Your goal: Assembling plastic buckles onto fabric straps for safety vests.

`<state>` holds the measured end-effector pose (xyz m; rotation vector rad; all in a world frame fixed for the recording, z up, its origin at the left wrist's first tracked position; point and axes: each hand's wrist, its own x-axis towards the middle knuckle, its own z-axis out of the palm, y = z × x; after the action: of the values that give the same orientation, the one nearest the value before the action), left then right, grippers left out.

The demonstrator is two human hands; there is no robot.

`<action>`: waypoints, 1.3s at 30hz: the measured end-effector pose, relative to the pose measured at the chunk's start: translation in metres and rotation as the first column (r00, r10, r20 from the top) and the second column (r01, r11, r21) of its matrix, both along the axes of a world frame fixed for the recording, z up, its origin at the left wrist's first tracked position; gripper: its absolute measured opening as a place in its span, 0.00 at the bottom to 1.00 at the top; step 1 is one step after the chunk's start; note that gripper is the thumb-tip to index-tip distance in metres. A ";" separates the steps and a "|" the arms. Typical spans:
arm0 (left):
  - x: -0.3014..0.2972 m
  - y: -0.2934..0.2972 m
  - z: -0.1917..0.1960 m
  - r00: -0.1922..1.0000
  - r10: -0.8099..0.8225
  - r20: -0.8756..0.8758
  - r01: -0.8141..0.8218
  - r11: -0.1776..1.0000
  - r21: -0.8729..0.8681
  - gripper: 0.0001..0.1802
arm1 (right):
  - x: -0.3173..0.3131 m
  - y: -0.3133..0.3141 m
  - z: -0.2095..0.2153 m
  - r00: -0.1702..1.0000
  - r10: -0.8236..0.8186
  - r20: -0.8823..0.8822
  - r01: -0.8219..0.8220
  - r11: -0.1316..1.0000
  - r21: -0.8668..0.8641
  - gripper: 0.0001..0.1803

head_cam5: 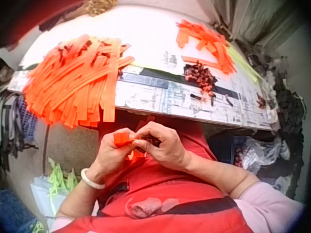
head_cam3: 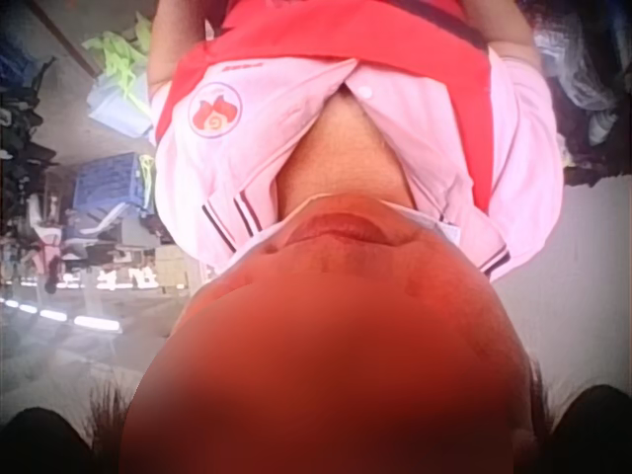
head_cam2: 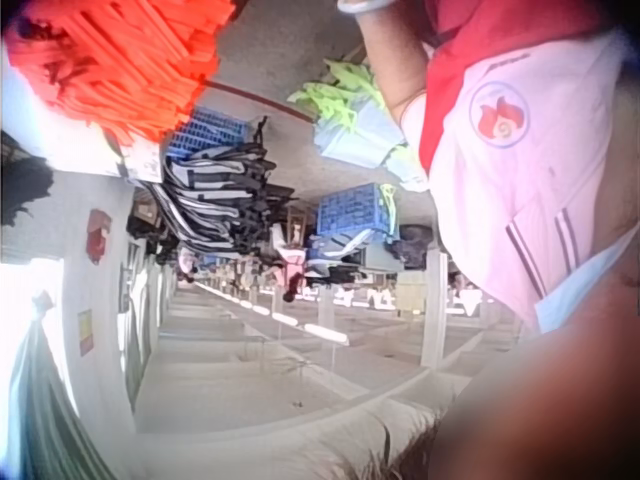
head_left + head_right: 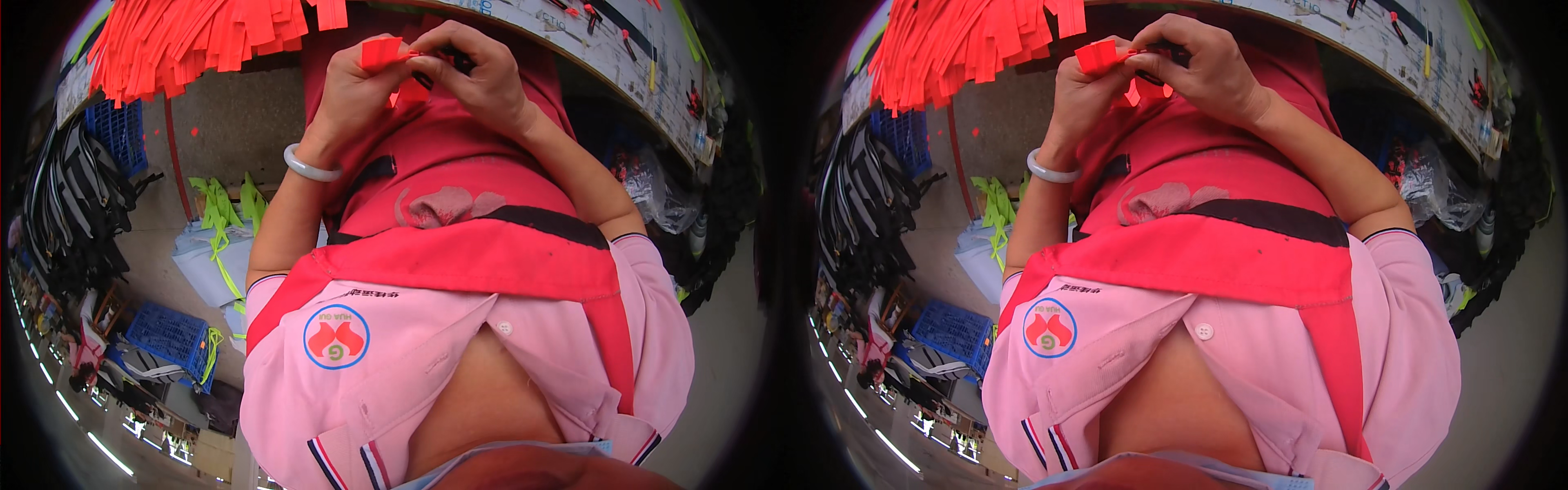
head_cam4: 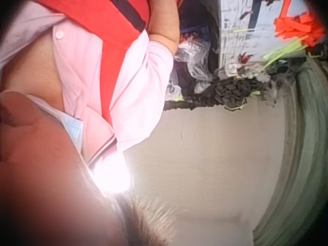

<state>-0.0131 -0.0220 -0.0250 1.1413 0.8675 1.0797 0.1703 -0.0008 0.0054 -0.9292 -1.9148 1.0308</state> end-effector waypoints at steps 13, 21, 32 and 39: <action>0.007 0.009 0.000 0.997 -0.015 0.079 0.034 0.970 -0.239 0.10 | 0.008 0.000 -0.010 0.993 -0.115 0.038 0.121 0.953 -0.276 0.11; 0.055 0.033 -0.033 0.901 0.148 0.408 0.105 0.838 -0.536 0.12 | 0.038 0.041 -0.028 0.952 -0.175 0.251 0.238 0.939 -0.248 0.14; 0.083 0.064 -0.067 0.762 0.279 0.585 0.289 0.662 -0.692 0.09 | 0.025 0.054 -0.019 0.826 -0.384 0.412 0.385 0.919 0.083 0.08; 0.081 0.060 -0.070 0.661 0.348 0.665 0.332 0.660 -0.675 0.08 | 0.023 0.059 -0.012 0.826 -0.356 0.437 0.331 0.934 0.134 0.09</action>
<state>0.0679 0.0376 -0.0954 -0.1022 0.5172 0.9092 0.1931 0.0581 -0.0064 -1.5276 -2.0207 0.5742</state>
